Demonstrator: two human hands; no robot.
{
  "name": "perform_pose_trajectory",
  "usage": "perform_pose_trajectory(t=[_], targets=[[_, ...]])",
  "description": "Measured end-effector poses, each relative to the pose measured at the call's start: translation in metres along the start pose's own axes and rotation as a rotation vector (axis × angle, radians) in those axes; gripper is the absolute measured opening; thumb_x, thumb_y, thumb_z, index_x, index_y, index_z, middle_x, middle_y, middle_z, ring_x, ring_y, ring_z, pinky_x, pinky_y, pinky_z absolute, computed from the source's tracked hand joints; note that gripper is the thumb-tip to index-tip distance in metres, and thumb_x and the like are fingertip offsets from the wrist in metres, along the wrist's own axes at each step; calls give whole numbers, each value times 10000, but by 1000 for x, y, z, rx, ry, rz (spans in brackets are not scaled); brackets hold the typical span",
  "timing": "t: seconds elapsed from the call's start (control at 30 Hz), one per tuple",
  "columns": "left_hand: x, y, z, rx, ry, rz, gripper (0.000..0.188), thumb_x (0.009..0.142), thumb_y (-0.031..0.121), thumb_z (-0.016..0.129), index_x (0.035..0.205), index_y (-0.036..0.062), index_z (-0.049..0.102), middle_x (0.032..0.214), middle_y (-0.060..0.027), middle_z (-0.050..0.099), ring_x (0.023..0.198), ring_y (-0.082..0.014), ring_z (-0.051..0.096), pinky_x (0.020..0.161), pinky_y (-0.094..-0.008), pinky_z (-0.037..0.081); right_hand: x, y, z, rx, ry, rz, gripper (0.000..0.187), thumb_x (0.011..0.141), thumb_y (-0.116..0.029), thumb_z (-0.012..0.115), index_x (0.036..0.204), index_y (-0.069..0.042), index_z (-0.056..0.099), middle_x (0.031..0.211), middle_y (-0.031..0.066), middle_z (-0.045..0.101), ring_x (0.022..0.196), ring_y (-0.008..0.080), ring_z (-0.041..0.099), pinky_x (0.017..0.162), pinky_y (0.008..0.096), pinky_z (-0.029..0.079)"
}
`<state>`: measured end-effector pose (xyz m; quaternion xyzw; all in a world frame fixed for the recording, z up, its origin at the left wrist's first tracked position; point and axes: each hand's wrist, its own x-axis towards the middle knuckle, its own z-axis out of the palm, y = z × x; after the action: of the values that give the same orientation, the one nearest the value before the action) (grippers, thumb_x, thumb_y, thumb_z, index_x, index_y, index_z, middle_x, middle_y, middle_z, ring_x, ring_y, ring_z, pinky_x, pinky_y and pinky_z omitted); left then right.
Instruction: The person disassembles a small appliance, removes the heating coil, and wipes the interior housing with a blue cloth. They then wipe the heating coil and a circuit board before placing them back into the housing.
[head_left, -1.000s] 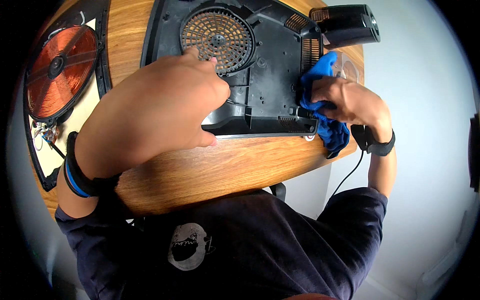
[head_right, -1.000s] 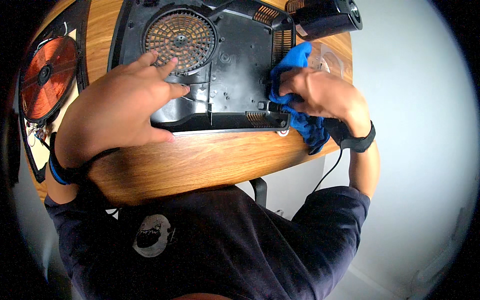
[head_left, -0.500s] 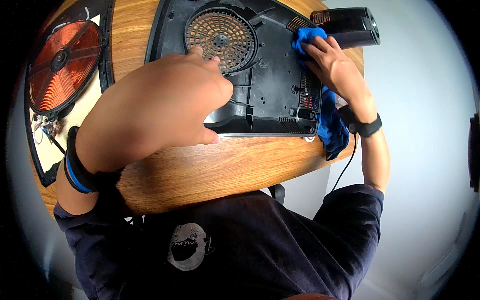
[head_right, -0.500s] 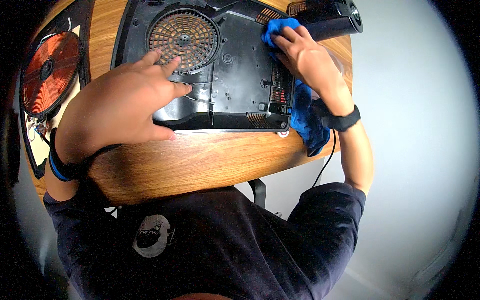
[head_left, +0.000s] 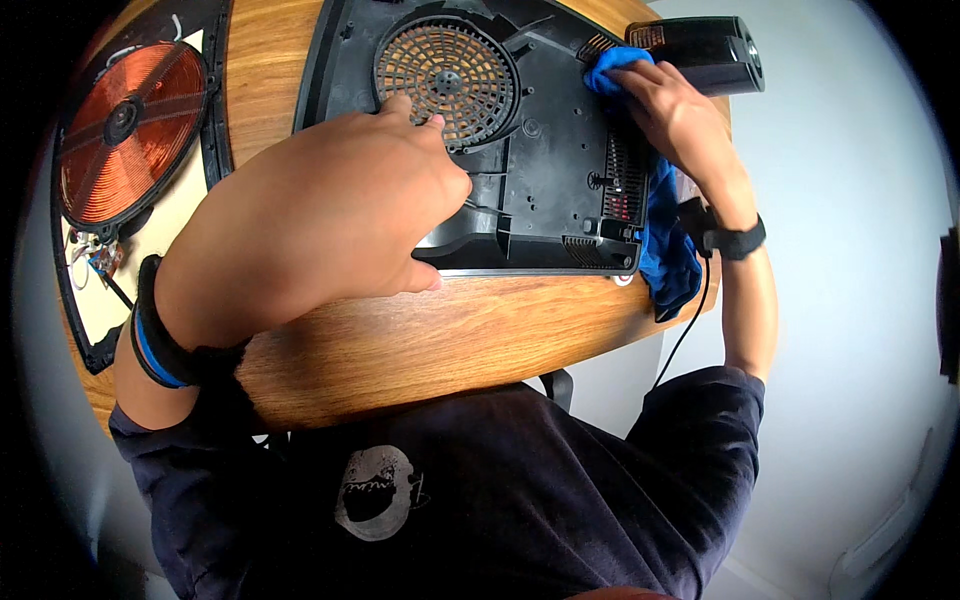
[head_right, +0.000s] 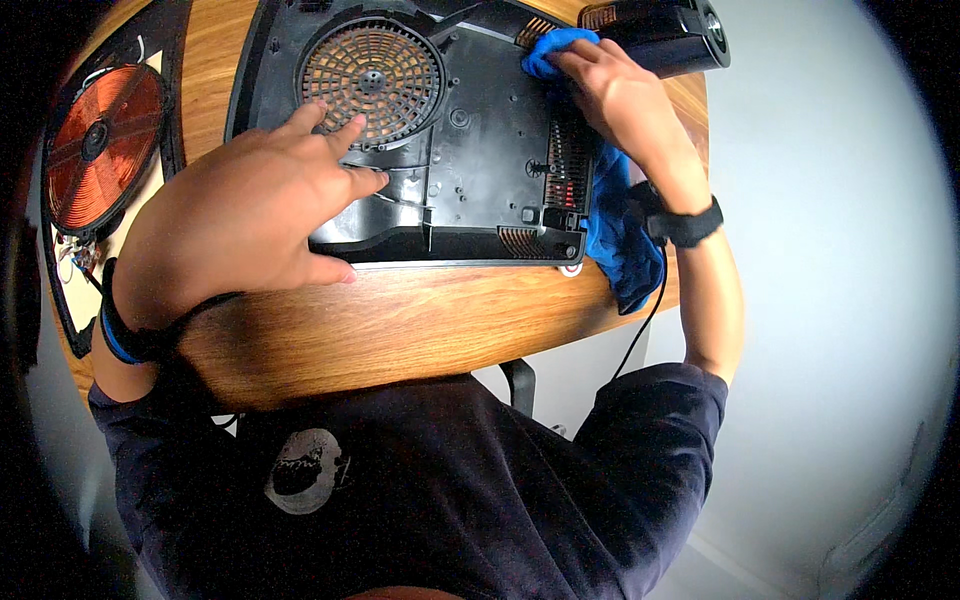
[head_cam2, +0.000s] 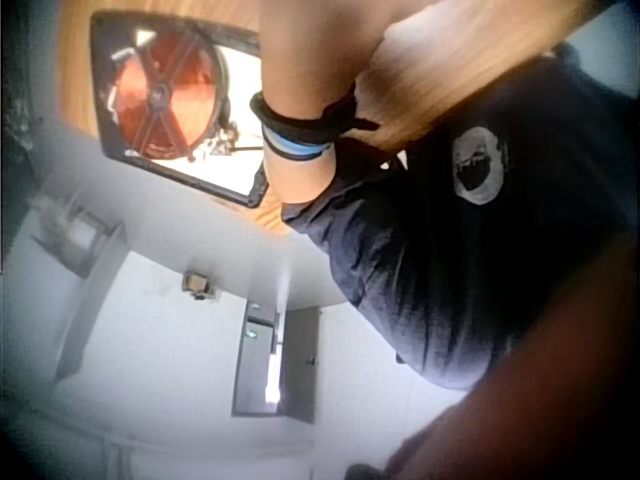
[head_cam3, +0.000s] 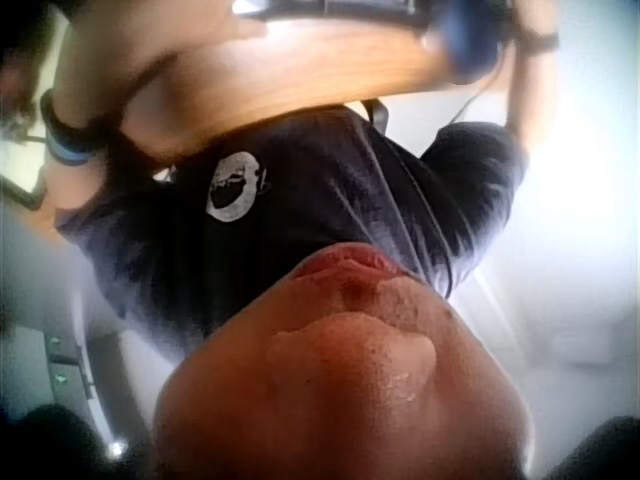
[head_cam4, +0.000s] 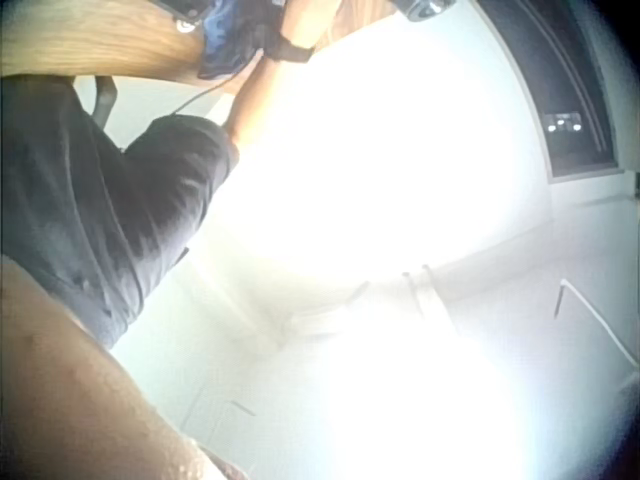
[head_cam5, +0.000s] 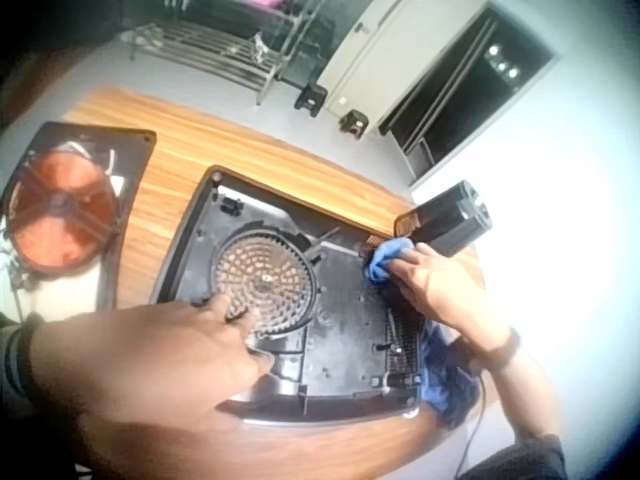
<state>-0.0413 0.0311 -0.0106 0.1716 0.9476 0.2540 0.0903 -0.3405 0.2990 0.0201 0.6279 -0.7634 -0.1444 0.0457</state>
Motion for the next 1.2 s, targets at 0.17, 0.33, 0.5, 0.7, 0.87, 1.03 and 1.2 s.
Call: perform_pose_trajectory(t=[0.17, 0.33, 0.5, 0.7, 0.87, 1.03, 1.2], targets=[[-3, 2, -2, 0, 15, 15, 754, 866, 362, 920, 1513, 52, 691, 1648, -342, 536, 1578, -516, 463, 1267, -553, 458, -5, 10, 5, 18, -132, -66, 422, 904, -24, 794, 1324, -57, 771, 1355, 124, 729, 1274, 337, 688, 1066, 417, 607], [-1, 3, -5, 4, -67, -45, 771, 872, 370, 916, 1536, 64, 674, 1660, -334, 529, 1582, -530, 452, 1258, -556, 469, -28, -15, -46, 271, -490, -43, 437, 860, -44, 844, 1294, -57, 798, 1405, 129, 748, 1294, 362, 710, 1086, 445, 601], [-2, 4, -3, 50, -55, -46, 781, 870, 388, 914, 1539, 67, 673, 1667, -339, 521, 1576, -544, 455, 1254, -559, 474, -62, -35, -62, 350, -534, -41, 437, 852, -40, 844, 1287, -67, 809, 1424, 114, 755, 1303, 353, 718, 1102, 449, 594], [-3, 4, -1, 78, -14, -22, 784, 864, 408, 915, 1529, 67, 679, 1654, -344, 532, 1557, -541, 480, 1213, -564, 516, -64, -74, -54, 328, -437, -50, 451, 839, 22, 786, 1272, -99, 821, 1357, 22, 774, 1209, 307, 729, 1013, 430, 636], [-1, 4, -8, 45, -42, -23, 779, 862, 417, 916, 1516, 63, 686, 1642, -345, 542, 1540, -538, 499, 1204, -562, 524, -74, -89, -65, 81, -367, -49, 404, 851, -35, 744, 1240, -99, 834, 1334, -13, 782, 1176, 251, 732, 972, 389, 646], [-2, 2, -3, 95, -28, -20, 787, 867, 440, 909, 1524, 70, 682, 1656, -348, 526, 1538, -556, 493, 1192, -562, 532, -75, -83, -63, 161, -393, -78, 396, 874, -27, 734, 1246, -119, 832, 1307, 19, 786, 1172, 284, 745, 967, 401, 645], [-2, 4, -5, 109, -77, -36, 811, 895, 471, 887, 1570, 92, 644, 1704, -347, 469, 1564, -585, 448, 1193, -600, 523, -60, -46, -81, 329, -277, -27, 354, 891, 15, 725, 1220, -91, 803, 1305, 97, 779, 1190, 350, 748, 1037, 456, 618]])
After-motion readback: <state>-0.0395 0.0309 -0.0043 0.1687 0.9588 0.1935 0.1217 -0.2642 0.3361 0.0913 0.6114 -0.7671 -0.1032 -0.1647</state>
